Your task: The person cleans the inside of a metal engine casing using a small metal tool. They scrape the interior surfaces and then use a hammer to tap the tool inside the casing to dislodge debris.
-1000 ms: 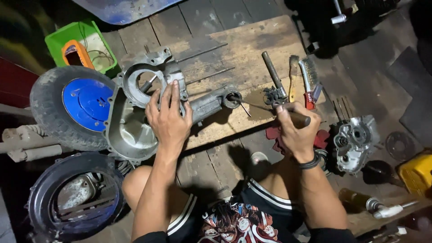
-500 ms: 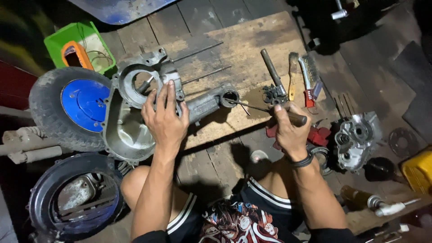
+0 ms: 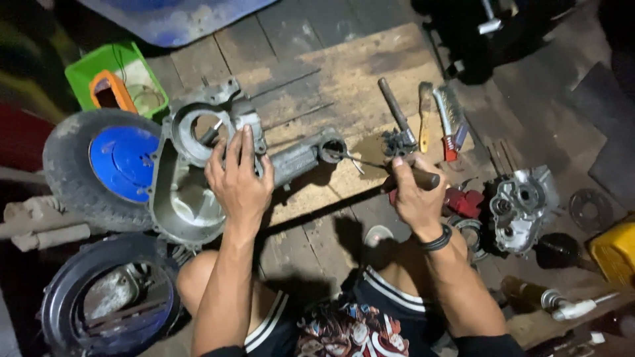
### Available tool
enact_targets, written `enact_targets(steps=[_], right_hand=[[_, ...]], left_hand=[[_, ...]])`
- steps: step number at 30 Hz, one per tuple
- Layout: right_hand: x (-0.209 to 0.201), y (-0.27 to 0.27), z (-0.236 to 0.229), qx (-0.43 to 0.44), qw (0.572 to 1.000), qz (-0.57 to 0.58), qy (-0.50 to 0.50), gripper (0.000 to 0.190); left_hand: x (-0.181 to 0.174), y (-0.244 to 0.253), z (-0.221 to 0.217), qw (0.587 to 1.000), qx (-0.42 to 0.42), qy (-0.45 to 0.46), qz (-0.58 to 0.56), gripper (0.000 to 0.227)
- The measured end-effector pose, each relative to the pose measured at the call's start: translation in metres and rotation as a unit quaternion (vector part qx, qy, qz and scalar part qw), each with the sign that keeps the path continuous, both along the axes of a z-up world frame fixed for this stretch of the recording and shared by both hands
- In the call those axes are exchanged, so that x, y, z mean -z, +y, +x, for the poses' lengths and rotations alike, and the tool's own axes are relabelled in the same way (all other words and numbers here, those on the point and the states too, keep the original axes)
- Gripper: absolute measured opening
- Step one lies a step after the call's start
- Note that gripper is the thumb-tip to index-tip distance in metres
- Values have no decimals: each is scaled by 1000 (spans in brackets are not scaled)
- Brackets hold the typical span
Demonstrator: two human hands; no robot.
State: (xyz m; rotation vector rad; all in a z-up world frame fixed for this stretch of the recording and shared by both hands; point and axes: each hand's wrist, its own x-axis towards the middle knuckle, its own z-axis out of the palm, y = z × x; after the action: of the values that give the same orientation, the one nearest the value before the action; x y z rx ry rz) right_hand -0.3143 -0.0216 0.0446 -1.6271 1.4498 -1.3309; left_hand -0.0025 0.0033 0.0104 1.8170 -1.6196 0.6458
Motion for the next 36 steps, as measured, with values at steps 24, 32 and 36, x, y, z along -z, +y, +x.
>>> enact_targets(steps=[24,32,36], right_hand=[[-55,-22,-10,-107,974,-69,186,36],[-31,-24,15,-156,971,-11,179,24],[-52,-19,15,-133,968,-6,213,30]], left_hand=[[17,9,-2,1000,13,16,10,56],[16,12,-4,1000,6,9,22,53],[20,7,-1,1000,4,0,4,54]])
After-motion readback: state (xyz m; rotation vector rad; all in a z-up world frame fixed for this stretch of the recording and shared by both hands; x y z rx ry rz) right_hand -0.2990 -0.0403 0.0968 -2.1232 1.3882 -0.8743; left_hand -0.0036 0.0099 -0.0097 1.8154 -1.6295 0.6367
